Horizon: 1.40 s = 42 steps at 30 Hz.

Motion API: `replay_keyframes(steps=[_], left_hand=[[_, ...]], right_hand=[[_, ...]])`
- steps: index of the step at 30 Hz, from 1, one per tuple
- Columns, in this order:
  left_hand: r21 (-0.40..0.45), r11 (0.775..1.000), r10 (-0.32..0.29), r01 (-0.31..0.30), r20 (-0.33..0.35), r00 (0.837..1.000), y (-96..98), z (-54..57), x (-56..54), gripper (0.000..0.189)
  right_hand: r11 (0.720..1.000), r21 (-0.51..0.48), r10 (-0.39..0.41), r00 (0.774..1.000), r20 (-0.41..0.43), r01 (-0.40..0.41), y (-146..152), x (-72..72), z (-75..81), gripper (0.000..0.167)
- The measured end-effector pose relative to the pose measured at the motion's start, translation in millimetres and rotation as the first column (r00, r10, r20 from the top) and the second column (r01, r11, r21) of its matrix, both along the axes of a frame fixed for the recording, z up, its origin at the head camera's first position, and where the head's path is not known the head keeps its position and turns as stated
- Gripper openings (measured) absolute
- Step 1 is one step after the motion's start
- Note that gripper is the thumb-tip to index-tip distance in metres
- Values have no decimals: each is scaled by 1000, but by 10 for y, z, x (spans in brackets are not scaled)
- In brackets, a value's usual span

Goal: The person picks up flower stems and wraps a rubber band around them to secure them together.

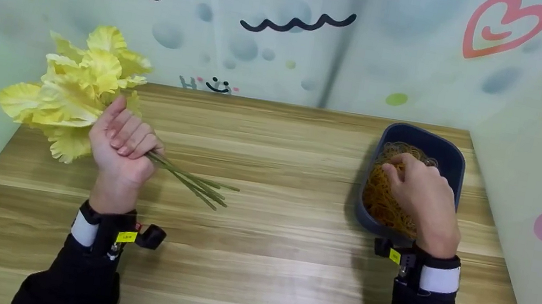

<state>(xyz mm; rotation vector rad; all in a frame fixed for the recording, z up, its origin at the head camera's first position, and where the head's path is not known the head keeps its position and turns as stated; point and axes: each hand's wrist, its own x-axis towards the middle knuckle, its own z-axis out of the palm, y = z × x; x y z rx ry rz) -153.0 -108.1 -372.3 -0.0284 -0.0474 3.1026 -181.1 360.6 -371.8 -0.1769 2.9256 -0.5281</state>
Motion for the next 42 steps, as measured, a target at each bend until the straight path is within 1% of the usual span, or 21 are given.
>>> replay_keyframes(steps=[3,6,13,16,19,25,31,37,39,42], left_hand=[[-20,1000,14,-14,-8,1000,6,2,3,75],[-14,1000,14,-14,-14,1000,5,2,3,75],[-45,998,44,-43,21,999,18,-9,1,75],[-48,997,59,-57,31,998,21,-10,7,75],[-50,996,70,-68,35,997,19,-13,10,75],[-58,995,78,-76,30,997,17,-19,7,74],[-69,995,77,-75,29,997,18,-26,-3,74],[-64,995,75,-73,33,997,23,-21,-8,73],[-51,997,64,-63,27,998,20,-20,-12,74],[-27,999,47,-46,17,999,12,-21,-17,75]], right_hand=[[999,31,11,998,58,-13,34,-31,-35,51],[998,51,17,995,96,-22,47,-57,-62,51],[997,72,26,990,136,-36,127,-124,-206,56],[996,78,32,985,169,-46,167,-159,-283,59],[996,68,36,980,194,-49,187,-185,-348,58],[998,47,37,985,166,-46,182,-181,-395,45],[999,48,8,991,132,-15,180,-167,-379,39],[1000,30,3,999,33,-4,158,-145,-349,37],[1000,21,-3,1000,-6,4,145,-136,-330,35],[1000,1,-19,999,-39,19,126,-122,-289,32]])
